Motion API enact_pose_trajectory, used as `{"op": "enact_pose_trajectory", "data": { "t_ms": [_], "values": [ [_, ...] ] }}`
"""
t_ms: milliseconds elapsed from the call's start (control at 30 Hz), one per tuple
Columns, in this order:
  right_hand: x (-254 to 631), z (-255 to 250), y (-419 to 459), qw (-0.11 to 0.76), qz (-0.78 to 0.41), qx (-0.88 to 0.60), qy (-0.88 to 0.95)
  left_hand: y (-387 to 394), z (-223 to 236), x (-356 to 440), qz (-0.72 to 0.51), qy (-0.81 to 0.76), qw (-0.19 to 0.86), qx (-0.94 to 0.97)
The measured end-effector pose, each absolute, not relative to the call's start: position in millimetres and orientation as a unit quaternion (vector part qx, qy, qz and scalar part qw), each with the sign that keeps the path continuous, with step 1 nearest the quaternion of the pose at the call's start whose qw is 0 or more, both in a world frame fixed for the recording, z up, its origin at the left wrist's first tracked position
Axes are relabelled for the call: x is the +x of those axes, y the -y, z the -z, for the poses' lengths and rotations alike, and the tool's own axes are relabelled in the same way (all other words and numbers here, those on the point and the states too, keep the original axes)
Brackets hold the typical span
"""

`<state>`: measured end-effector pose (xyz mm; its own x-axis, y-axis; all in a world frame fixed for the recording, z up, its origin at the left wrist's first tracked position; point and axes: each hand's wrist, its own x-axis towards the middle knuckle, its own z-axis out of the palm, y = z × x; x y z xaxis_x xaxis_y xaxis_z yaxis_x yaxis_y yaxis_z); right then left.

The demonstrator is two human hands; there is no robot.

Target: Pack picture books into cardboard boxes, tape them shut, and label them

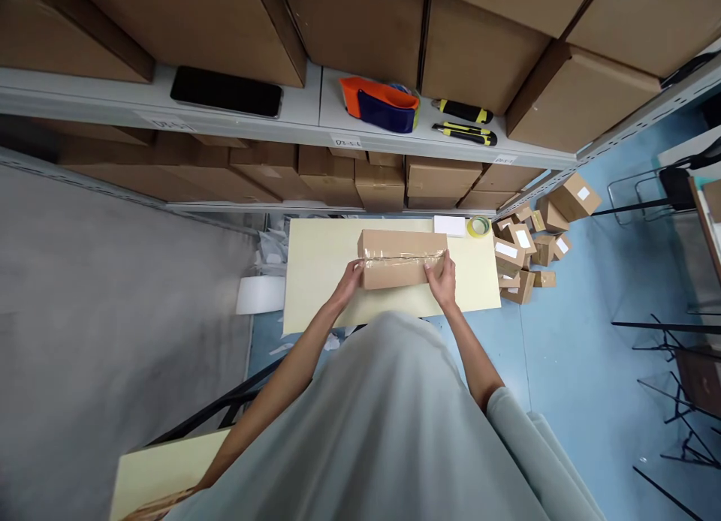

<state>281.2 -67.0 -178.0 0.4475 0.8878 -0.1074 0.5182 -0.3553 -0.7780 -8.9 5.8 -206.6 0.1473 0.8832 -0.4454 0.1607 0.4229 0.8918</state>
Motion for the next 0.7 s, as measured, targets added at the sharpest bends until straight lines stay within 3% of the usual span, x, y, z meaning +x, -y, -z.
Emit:
{"op": "enact_pose_trajectory", "data": {
  "t_ms": [133, 300, 700],
  "values": [
    [293, 189, 77, 0.396, -0.323, -0.769, 0.385, -2, 187, -13, -0.334, -0.6, 0.564, 0.459],
    [293, 208, 85, 0.399, -0.398, -0.753, 0.338, 0, 172, -19, -0.396, -0.634, 0.476, 0.464],
    [283, 226, 102, 0.389, -0.464, -0.733, 0.309, 23, 159, -23, -0.416, -0.642, 0.459, 0.453]
  ]
}}
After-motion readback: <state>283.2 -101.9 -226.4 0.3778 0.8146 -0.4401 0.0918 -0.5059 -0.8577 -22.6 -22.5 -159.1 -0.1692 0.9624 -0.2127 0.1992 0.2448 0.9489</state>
